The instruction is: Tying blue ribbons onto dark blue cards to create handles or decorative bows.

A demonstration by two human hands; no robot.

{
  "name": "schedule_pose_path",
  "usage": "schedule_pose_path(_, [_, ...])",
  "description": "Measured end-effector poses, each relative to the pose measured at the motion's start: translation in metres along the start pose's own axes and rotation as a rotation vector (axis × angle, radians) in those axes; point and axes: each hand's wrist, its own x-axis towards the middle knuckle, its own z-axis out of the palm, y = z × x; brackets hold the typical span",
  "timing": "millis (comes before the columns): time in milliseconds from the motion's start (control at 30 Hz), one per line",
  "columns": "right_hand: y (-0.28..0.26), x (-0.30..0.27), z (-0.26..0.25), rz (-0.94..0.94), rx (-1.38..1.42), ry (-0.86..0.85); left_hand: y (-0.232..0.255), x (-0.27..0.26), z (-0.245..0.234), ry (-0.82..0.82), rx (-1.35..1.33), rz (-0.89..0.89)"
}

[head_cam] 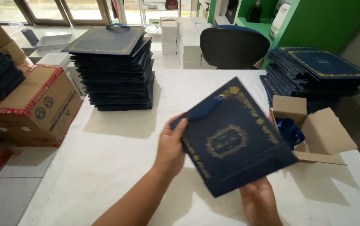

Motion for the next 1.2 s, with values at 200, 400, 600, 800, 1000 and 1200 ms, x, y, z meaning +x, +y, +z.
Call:
schedule_pose_path(200, [-0.033, 0.023, 0.045, -0.455, -0.609, 0.067, 0.004, 0.034, -0.018, -0.071, 0.594, 0.043])
schedule_pose_path(400, [-0.041, 0.141, 0.144, -1.505, -1.004, -0.635, 0.045, 0.063, -0.077, -0.110, 1.282, 0.185])
schedule_pose_path(600, [0.028, 0.246, 0.199, -1.089, -1.908, -0.691, 0.051, 0.060, -0.068, -0.217, 1.419, 0.155])
schedule_pose_path(800, [0.057, 0.251, 0.173, -0.882, -1.743, -0.743, 0.059, 0.054, -0.054, -0.230, 1.486, 0.073])
schedule_pose_path(1000, [0.051, 0.258, 0.173, -0.950, -1.558, -0.607, 0.069, 0.044, -0.033, -0.238, 1.521, 0.027])
schedule_pose_path(1200, [0.047, 0.244, 0.181, -0.739, -1.865, -0.743, 0.069, 0.042, -0.028, -0.231, 1.575, 0.016])
